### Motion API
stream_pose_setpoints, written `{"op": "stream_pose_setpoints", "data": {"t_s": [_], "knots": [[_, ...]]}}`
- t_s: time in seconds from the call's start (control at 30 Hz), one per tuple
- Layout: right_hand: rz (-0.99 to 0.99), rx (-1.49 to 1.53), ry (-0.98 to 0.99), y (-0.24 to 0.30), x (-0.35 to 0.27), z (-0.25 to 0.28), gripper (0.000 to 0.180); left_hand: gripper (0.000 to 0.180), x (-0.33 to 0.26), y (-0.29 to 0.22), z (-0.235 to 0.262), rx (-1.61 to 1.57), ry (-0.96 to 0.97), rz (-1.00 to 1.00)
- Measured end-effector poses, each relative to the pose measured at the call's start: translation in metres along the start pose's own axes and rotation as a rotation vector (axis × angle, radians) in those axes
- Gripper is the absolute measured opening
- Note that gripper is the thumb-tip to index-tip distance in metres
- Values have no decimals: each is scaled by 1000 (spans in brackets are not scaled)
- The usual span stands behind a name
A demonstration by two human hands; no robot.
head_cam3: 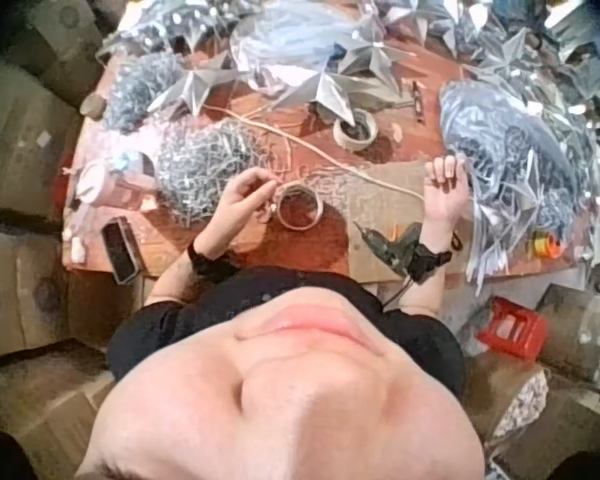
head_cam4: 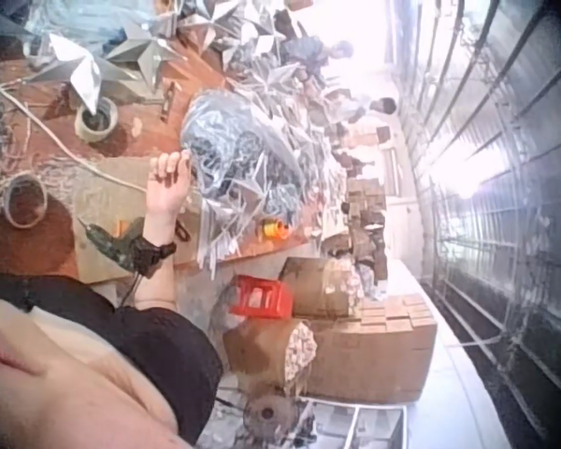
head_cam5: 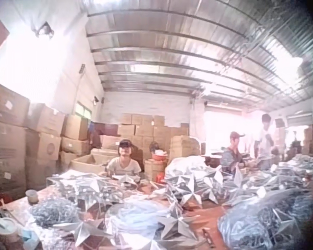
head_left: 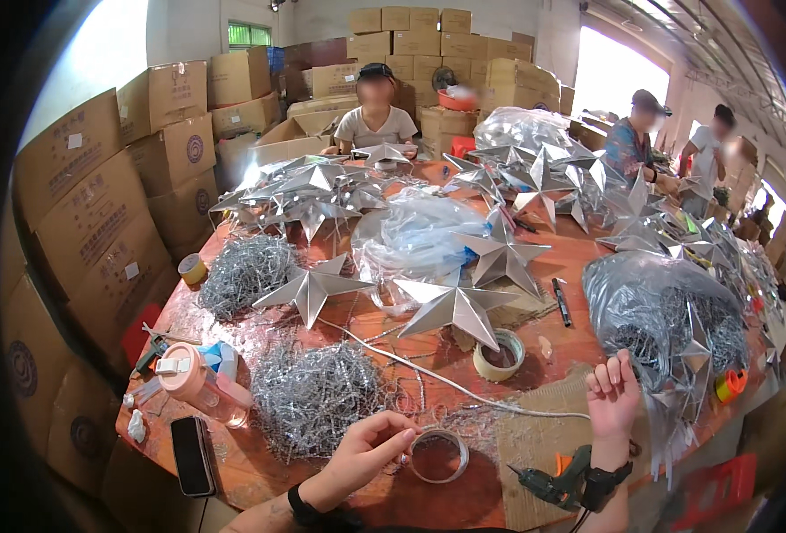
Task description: Applying hot glue and silver tape to assemble silver star decorations.
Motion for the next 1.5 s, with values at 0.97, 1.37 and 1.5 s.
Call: {"op": "stream_pose_setpoints", "data": {"t_s": [0.97, 1.37, 1.5], "knots": [[22, -71, -23, 1, -3, -2, 10, 20, -2, -2, -3, 54, 18, 21], [-26, -70, -20, -6, -2, -4, 8, 22, -1, 5, -1, 56, 15, 41], [-31, -60, -21, -6, -2, -3, 8, 22, 0, 3, -3, 62, 15, 19]]}}
Point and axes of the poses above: each hand's wrist, its own x-axis towards the middle knuckle, its own z-axis out of the back of the hand, y = z × x, the point moved 9 cm from there along x, towards the middle knuckle, and after that the axes turned 4 degrees about x, right-handed, at the moved point
